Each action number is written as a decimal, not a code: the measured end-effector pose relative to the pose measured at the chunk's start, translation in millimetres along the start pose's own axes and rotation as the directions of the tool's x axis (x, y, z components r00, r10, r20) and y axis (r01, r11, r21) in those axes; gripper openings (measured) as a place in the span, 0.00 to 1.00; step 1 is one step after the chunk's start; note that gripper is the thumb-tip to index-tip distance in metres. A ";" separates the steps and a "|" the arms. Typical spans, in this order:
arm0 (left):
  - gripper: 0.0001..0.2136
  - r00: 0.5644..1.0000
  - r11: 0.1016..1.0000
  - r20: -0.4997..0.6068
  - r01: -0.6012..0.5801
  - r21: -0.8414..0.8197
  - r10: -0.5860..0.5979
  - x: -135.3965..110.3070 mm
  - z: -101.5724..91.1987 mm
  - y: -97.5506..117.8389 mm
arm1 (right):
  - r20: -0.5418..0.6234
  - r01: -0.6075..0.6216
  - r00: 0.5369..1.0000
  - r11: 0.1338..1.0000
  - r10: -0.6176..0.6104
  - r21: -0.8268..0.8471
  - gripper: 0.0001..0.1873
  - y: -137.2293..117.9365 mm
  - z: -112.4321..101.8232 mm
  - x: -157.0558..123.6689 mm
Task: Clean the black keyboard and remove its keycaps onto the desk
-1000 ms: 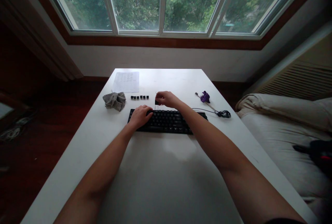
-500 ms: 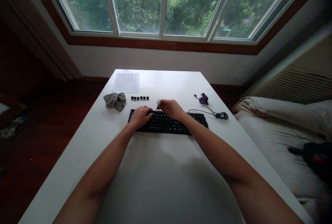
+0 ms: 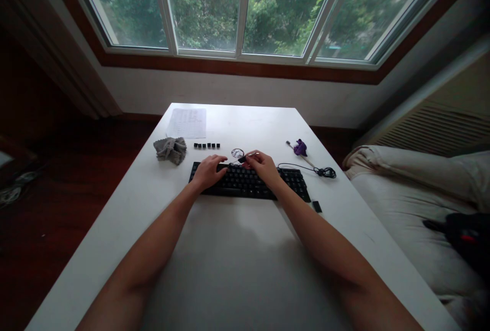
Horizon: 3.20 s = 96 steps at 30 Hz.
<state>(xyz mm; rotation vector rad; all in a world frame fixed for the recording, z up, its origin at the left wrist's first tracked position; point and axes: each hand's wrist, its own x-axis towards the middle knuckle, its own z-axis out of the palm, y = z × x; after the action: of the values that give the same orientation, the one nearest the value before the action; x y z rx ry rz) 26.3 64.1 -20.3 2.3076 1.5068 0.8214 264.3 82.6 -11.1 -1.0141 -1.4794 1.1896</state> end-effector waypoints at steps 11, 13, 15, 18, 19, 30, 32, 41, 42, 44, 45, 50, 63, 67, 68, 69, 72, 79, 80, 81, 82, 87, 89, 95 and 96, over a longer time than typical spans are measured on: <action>0.16 0.997 0.917 0.070 0.004 -0.399 0.026 5.1 -5.7 21.9 | -0.006 0.029 1.000 0.997 -0.029 0.075 0.20 -21.4 6.2 -15.0; 0.15 0.996 0.913 0.084 0.011 -0.407 0.025 5.0 -7.2 24.5 | -0.016 0.028 1.000 0.997 -0.027 0.077 0.20 -23.0 5.6 -16.3; 0.14 0.996 0.905 0.089 0.012 -0.426 0.028 5.0 -7.8 26.2 | -0.026 0.025 0.999 0.997 -0.023 0.075 0.20 -23.5 4.7 -17.3; 0.12 0.996 0.899 0.090 0.016 -0.437 0.026 5.5 -6.6 27.4 | -0.031 0.029 0.999 0.998 -0.027 0.053 0.19 -24.3 3.7 -19.1; 0.12 0.996 0.904 0.092 0.026 -0.428 0.015 5.7 -5.8 27.7 | -0.027 0.036 0.999 0.999 -0.035 0.037 0.19 -24.8 3.5 -20.1; 0.13 0.985 0.943 0.160 0.106 -0.314 -0.058 3.6 -5.6 34.5 | 0.030 0.091 0.996 0.992 -0.089 -0.085 0.15 -26.7 5.2 -29.0; 0.13 0.982 0.928 0.178 0.129 -0.350 -0.069 3.9 -3.8 33.2 | 0.035 0.088 0.996 0.993 -0.086 -0.083 0.16 -26.8 5.1 -29.3; 0.16 0.952 0.619 0.264 0.303 -0.725 -0.157 11.1 7.7 27.4 | 0.040 0.092 0.995 0.991 -0.089 -0.097 0.16 -30.0 -1.4 -30.6; 0.14 0.952 0.597 0.250 0.304 -0.743 -0.174 11.6 7.7 26.9 | 0.048 0.092 0.995 0.991 -0.088 -0.095 0.16 -30.6 -2.5 -31.1; 0.12 0.955 0.574 0.204 0.293 -0.765 -0.215 12.1 7.9 25.4 | 0.063 0.087 0.995 0.993 -0.082 -0.082 0.16 -32.8 -4.4 -32.9; 0.11 0.955 0.574 0.186 0.288 -0.767 -0.231 12.2 8.3 24.3 | 0.071 0.082 0.995 0.994 -0.077 -0.073 0.16 -34.4 -5.0 -34.0; 0.09 0.946 0.579 0.176 0.307 -0.755 -0.271 11.7 12.6 17.5 | 0.106 0.052 0.993 0.996 -0.044 -0.074 0.17 -42.5 -7.9 -40.5; 0.15 0.971 0.549 0.068 0.186 -0.815 -0.228 13.2 23.6 13.4 | 0.196 -0.253 0.957 0.946 0.214 0.202 0.17 -16.3 -12.0 -111.0; 0.16 0.976 0.556 0.024 0.143 -0.819 -0.215 13.5 28.4 15.7 | 0.240 -0.327 0.933 0.910 0.268 0.255 0.17 -4.6 -3.2 -124.1; 0.16 0.976 0.567 0.027 0.148 -0.811 -0.215 13.1 28.4 16.9 | 0.254 -0.337 0.928 0.905 0.273 0.258 0.17 -2.1 -1.1 -124.4; 0.15 0.976 0.579 0.034 0.156 -0.800 -0.216 12.4 28.2 18.0 | 0.266 -0.344 0.924 0.901 0.275 0.264 0.17 0.1 0.9 -124.0; 0.15 0.971 0.615 0.032 0.175 -0.769 -0.236 10.3 25.8 18.5 | 0.288 -0.354 0.918 0.892 0.273 0.281 0.17 5.4 5.0 -121.3; 0.14 0.955 0.771 -0.013 0.232 -0.593 -0.297 22.4 17.7 -4.7 | 0.306 -0.362 0.914 0.876 0.267 0.318 0.17 12.0 0.2 -121.2; 0.14 0.958 0.802 -0.031 0.222 -0.554 -0.287 28.2 16.8 -10.3 | 0.312 -0.364 0.912 0.875 0.266 0.320 0.17 12.6 -0.8 -121.5; 0.14 0.960 0.835 -0.052 0.213 -0.507 -0.276 35.1 16.1 -16.3 | 0.316 -0.366 0.911 0.874 0.265 0.321 0.17 13.3 -1.7 -121.7; 0.13 0.961 0.864 -0.070 0.206 -0.459 -0.267 43.0 15.8 -22.5 | 0.321 -0.367 0.910 0.873 0.264 0.321 0.17 13.9 -2.3 -121.7; 0.12 0.957 0.897 -0.048 0.249 -0.364 -0.286 87.8 16.2 -50.4 | 0.333 -0.373 0.905 0.871 0.265 0.319 0.17 16.0 -4.1 -120.6; 0.12 0.953 0.886 -0.033 0.267 -0.380 -0.301 102.9 16.1 -56.5 | 0.339 -0.374 0.903 0.871 0.264 0.317 0.17 16.7 -4.9 -120.4; 0.18 0.975 0.962 -0.041 0.209 -0.177 -0.219 129.3 12.1 -58.5 | 0.357 -0.375 0.898 0.870 0.256 0.320 0.17 18.5 -7.2 -120.5; 0.17 0.980 0.974 -0.039 0.188 -0.123 -0.194 132.2 11.7 -58.0 | 0.359 -0.375 0.898 0.871 0.255 0.319 0.17 18.4 -7.4 -120.5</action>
<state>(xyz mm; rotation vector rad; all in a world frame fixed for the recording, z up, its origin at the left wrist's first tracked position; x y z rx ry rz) 29.3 208.8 -17.6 2.0342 1.6244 0.8963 297.0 -28.7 -49.2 -0.8473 -1.2587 1.8661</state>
